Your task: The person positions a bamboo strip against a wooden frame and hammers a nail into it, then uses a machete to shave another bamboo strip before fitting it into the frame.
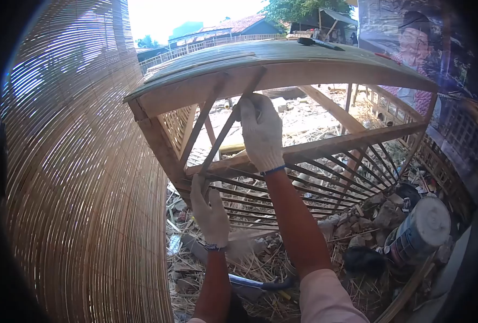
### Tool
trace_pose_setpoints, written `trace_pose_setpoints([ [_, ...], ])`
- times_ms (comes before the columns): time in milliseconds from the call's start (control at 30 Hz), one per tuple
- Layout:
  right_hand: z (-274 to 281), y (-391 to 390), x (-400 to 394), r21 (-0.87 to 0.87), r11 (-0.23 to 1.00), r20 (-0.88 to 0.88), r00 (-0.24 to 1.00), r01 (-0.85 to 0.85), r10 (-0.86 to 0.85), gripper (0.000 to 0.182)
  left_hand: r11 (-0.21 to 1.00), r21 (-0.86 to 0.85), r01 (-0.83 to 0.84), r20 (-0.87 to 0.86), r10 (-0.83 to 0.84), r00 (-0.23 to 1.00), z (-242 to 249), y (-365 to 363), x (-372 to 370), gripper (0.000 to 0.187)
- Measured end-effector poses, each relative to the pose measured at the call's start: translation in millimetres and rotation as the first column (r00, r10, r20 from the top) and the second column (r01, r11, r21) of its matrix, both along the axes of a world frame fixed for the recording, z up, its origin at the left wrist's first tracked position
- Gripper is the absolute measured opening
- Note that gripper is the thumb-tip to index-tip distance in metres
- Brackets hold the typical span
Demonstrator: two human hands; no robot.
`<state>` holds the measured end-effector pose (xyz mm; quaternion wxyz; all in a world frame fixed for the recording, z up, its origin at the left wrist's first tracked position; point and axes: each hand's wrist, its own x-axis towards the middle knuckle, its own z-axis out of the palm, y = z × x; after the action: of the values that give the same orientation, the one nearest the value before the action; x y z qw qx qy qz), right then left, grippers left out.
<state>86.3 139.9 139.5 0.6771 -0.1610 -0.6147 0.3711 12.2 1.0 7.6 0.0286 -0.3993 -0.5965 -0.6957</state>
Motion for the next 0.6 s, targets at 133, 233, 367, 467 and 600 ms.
trace_pose_setpoints([
  [133, -3, 3, 0, -0.038, 0.999, -0.004, 1.000, 0.000, 0.000, 0.035, 0.997, -0.021, 0.070, 0.058, -0.069, 0.996, -4, 0, -2, 0.056],
  [233, -3, 3, 4, -0.087, 0.996, 0.044, 0.999, 0.014, -0.010, 0.038, 0.991, -0.077, -0.109, -0.217, 0.090, 0.972, -11, 4, 3, 0.057],
  [367, -3, 5, 5, -0.081, 0.997, 0.051, 0.999, 0.021, -0.017, 0.040, 0.988, -0.102, -0.114, -0.224, 0.089, 0.971, -8, 6, 9, 0.061],
  [467, -3, 4, 5, -0.092, 0.996, 0.039, 0.999, 0.018, -0.014, 0.040, 0.993, -0.091, -0.077, -0.190, 0.058, 0.980, -5, 7, 11, 0.061],
  [600, -7, 7, 2, -0.061, 0.998, 0.003, 1.000, 0.011, -0.011, 0.039, 0.999, -0.046, -0.023, -0.168, 0.015, 0.986, -11, 5, 16, 0.052],
])
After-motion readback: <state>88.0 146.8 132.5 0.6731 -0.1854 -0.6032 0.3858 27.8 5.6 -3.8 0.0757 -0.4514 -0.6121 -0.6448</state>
